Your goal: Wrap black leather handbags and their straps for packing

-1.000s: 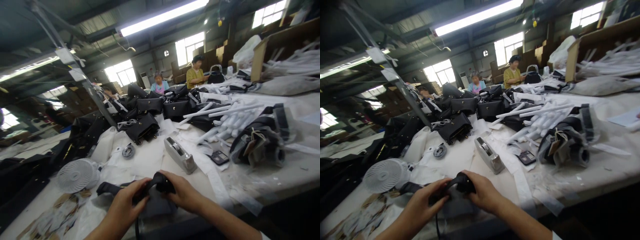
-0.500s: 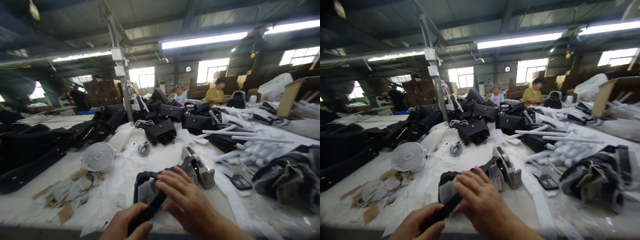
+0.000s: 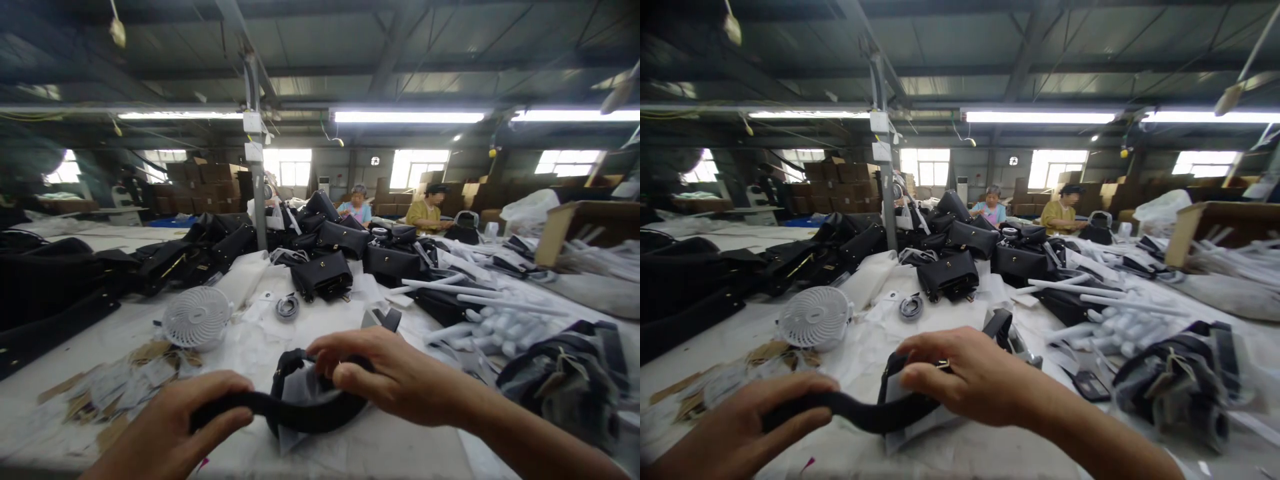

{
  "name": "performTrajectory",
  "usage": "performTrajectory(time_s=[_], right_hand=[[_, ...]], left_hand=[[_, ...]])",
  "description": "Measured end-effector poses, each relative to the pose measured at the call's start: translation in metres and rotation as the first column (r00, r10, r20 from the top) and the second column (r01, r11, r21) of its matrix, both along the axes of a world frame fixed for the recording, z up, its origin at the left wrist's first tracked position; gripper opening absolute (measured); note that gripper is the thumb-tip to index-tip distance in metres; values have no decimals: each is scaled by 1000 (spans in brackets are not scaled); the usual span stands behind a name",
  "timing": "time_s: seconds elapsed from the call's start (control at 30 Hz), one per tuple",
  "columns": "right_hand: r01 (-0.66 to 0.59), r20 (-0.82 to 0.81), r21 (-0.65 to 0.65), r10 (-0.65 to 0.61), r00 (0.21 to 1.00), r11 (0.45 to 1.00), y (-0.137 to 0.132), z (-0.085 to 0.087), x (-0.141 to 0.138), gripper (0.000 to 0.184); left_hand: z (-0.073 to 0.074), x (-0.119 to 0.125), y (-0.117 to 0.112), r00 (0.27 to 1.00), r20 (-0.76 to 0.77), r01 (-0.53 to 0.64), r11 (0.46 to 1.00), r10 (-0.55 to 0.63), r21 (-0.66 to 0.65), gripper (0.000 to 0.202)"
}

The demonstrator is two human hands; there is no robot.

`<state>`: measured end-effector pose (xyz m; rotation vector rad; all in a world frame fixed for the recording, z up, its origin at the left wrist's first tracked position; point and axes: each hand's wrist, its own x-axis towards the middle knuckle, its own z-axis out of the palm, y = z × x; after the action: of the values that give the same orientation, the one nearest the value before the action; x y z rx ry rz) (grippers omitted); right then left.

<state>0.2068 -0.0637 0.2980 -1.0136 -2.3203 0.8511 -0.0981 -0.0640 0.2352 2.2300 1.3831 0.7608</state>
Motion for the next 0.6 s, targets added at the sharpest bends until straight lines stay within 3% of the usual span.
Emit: performTrajectory(time_s=[0.1, 0.23, 0.3, 0.43, 0.5, 0.6], right_hand=[[-72, 62, -74, 77, 995, 995, -5, 33, -15, 37], [-15, 139, -138, 34, 990, 990, -5, 51, -3, 35], [-2, 168, -151, 27, 985, 989, -4, 51, 5, 29], [98, 216, -39, -87, 973, 994, 1, 41, 24, 21], [187, 201, -15, -181, 963, 982, 6, 33, 37, 24], [232, 141, -30, -226, 964, 972, 11, 23, 49, 22]], left_hand=[[37, 33, 14, 987, -32, 160, 985, -158, 67, 15], [55, 62, 36, 970, -35, 244, 956, -242, 166, 12], [57, 74, 45, 959, -54, 285, 940, -280, 189, 13], [62, 93, 60, 909, -54, 416, 897, -413, 147, 20], [63, 95, 66, 900, 0, 431, 891, -435, 144, 19], [61, 99, 74, 915, 52, 388, 909, -400, 153, 17]])
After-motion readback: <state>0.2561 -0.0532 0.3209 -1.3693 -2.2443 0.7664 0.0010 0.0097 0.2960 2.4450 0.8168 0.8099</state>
